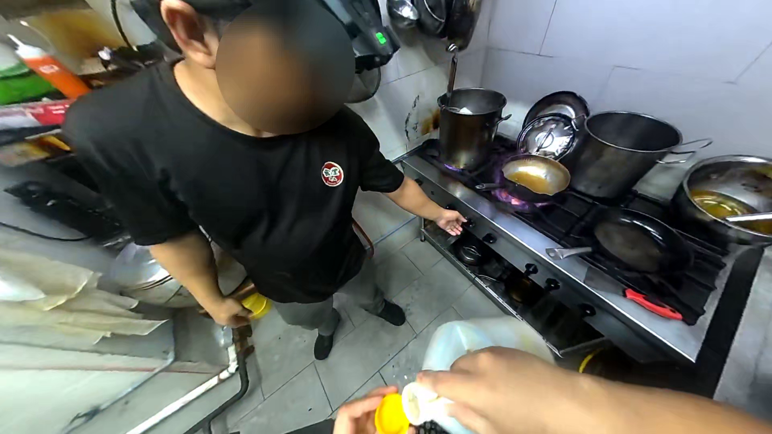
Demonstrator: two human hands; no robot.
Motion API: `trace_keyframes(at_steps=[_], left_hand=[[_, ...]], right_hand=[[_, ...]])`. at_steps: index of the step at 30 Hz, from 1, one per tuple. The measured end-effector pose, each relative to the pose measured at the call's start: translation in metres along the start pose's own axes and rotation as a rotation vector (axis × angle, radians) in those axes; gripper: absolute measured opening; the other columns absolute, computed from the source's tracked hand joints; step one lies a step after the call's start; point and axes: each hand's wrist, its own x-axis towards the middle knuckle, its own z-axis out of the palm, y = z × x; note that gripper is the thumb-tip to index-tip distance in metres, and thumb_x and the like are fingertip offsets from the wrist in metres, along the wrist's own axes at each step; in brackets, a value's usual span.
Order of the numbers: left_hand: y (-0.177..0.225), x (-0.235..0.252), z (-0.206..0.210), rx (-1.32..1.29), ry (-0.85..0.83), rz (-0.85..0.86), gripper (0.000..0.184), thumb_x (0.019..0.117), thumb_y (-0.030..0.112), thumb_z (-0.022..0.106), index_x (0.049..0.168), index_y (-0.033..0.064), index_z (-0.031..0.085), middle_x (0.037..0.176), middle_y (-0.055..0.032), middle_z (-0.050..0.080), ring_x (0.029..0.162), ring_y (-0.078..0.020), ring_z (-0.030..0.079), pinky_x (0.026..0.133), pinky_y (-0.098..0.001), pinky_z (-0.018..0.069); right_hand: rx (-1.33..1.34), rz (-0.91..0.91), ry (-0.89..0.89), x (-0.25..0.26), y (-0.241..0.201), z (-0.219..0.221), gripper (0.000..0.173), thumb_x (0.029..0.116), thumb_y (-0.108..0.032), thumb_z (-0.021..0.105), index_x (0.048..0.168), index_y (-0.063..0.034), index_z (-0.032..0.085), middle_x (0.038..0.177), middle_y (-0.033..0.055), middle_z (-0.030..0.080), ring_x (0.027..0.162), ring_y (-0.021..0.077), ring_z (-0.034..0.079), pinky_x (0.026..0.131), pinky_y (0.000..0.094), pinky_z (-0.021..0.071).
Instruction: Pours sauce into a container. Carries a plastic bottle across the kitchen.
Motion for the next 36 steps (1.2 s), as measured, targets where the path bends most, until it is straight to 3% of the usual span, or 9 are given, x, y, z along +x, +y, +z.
trace_keyframes(at_steps=[2,5,8,16,22,36], left_hand=[[-0.011,0.030,0.032,-0.033,-0.013,0.002,0.059,0.0769,-0.011,0.079,0.125,0.0049,0.048,0.124,-0.0105,0.066,0.110,-0.0233,0.069,0.089,-0.0416,0.0622],[-0.021,0.071,0.071,0.062,-0.093,-0.028,0.066,0.0797,-0.004,0.082,0.139,-0.0047,0.053,0.128,-0.0145,0.066,0.112,-0.0235,0.069,0.094,-0.0417,0.0612],[-0.038,0.101,0.105,0.163,-0.151,-0.051,0.056,0.0807,0.010,0.086,0.133,0.0038,0.066,0.131,-0.0108,0.067,0.115,-0.0204,0.068,0.095,-0.0384,0.0610],[-0.064,0.159,0.177,0.247,-0.248,0.007,0.049,0.0832,0.020,0.085,0.129,0.0109,0.069,0.126,-0.0030,0.070,0.106,-0.0119,0.070,0.087,-0.0296,0.0621],[-0.072,0.179,0.205,0.352,-0.337,0.054,0.045,0.0861,0.022,0.080,0.129,0.0192,0.070,0.128,0.0026,0.069,0.114,-0.0095,0.066,0.090,-0.0288,0.0591],[-0.076,0.193,0.221,0.317,-0.385,-0.020,0.045,0.0871,0.025,0.081,0.130,0.0192,0.069,0.130,0.0026,0.068,0.113,-0.0082,0.066,0.090,-0.0275,0.0593]], right_hand=[[-0.093,0.043,-0.013,-0.010,0.018,-0.021,0.034,0.1049,-0.024,0.055,0.136,-0.0125,0.063,0.079,0.0095,0.066,0.066,0.0256,0.068,0.058,0.0417,0.0585],[-0.225,0.128,-0.039,-0.024,0.045,-0.051,0.035,0.1037,-0.025,0.056,0.135,-0.0126,0.064,0.075,0.0079,0.064,0.061,0.0250,0.066,0.054,0.0411,0.0569],[-0.309,0.218,-0.098,-0.038,0.070,-0.077,0.036,0.1033,-0.024,0.054,0.136,-0.0119,0.064,0.074,0.0081,0.064,0.060,0.0255,0.065,0.052,0.0416,0.0562],[-0.390,0.378,-0.225,-0.067,0.114,-0.126,0.038,0.1001,-0.022,0.058,0.136,-0.0126,0.065,0.075,0.0095,0.065,0.061,0.0271,0.067,0.052,0.0428,0.0564],[-0.411,0.451,-0.310,-0.072,0.129,-0.136,0.037,0.1004,-0.022,0.058,0.136,-0.0124,0.064,0.076,0.0095,0.065,0.061,0.0272,0.067,0.052,0.0433,0.0561],[-0.433,0.539,-0.480,-0.059,0.147,-0.149,0.034,0.1006,-0.021,0.058,0.132,-0.0107,0.064,0.078,0.0118,0.067,0.068,0.0319,0.069,0.056,0.0479,0.0571]])
